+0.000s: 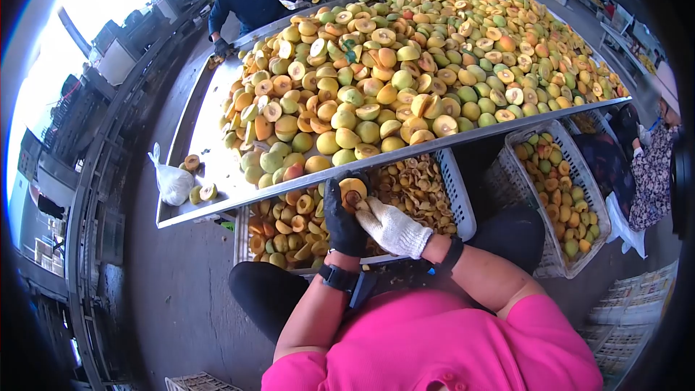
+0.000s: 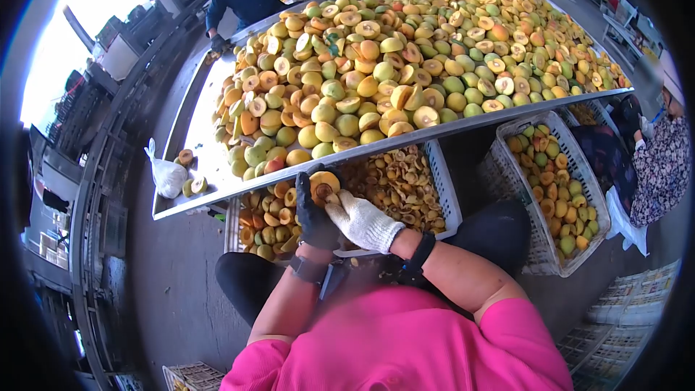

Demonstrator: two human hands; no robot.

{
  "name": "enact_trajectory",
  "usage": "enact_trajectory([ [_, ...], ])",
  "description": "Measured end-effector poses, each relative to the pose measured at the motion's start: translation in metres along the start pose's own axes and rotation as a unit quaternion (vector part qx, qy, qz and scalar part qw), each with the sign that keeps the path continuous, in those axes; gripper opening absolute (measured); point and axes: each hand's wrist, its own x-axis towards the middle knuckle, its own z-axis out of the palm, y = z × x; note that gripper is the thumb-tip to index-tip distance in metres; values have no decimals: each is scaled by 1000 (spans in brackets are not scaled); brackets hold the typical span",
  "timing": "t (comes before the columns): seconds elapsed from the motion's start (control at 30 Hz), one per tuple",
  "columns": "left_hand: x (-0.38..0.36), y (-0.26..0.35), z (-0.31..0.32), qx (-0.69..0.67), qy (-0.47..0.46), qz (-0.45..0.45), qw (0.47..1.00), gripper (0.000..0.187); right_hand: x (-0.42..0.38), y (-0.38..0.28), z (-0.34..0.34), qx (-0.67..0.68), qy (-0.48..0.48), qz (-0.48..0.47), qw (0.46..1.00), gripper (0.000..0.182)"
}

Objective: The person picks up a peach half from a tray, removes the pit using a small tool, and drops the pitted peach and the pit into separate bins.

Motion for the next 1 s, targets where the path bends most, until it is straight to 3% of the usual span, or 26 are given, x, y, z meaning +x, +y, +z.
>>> enact_trajectory([
  [0.07, 8, -12, -12, -184, -29, -124, 974, 34, -1, -3, 2, 80, -24, 77, 994, 36],
  [0.13, 20, -22, -34, -350, -72, -268, 895, 38, -1, -8, 4, 156, -41, 162, 973, 37],
  [0.17, 23, -29, -43, -395, -74, -317, 859, 40, -2, -8, 4, 159, -33, 151, 975, 37],
  [0.2, 19, -13, -36, -202, -85, -208, 953, 39, -3, -7, 5, 162, -25, 139, 977, 38],
  [0.23, 11, 4, -29, 3, -91, -86, 992, 39, -3, -7, 5, 175, -23, 140, 974, 38],
  [0.27, 5, 18, -21, 208, -92, 40, 973, 40, -4, -6, 8, 158, -13, 111, 981, 38],
  [0.33, -1, 22, -14, 147, -32, 31, 988, 35, -7, -3, 13, 86, 15, 22, 996, 39],
  [0.4, 4, 18, -13, 77, -23, -2, 997, 28, -1, -13, 2, 142, -13, 80, 987, 39],
  [0.47, 13, 12, -22, 30, -63, -47, 996, 25, 4, -28, -9, 351, -100, 307, 879, 40],
  [0.53, 17, 19, -27, 13, -101, -79, 992, 28, -6, -24, -6, 303, -88, 218, 923, 40],
  [0.6, 14, 33, -26, 14, -120, -86, 989, 33, -2, -36, -18, 334, -120, 243, 903, 41],
  [0.67, 13, 35, -26, -45, -95, -177, 979, 39, 2, -54, -38, 438, -191, 377, 794, 41],
  [0.7, 13, 37, -26, -89, -72, -241, 964, 41, 2, -60, -40, 468, -184, 389, 772, 41],
  [0.77, 10, 52, -29, -25, -107, -156, 982, 43, -3, -71, -40, 527, -172, 413, 723, 40],
  [0.8, 8, 56, -29, -66, -113, -164, 978, 42, -1, -72, -42, 550, -182, 416, 701, 40],
  [0.83, 7, 61, -30, -106, -119, -172, 972, 41, 1, -72, -45, 574, -191, 418, 678, 40],
  [0.9, 9, 65, -32, -324, -111, -276, 898, 37, 5, -75, -47, 602, -203, 418, 649, 40],
  [1.0, 5, 56, -36, -401, -28, -325, 856, 25, 3, -71, -45, 626, -231, 392, 633, 39],
])
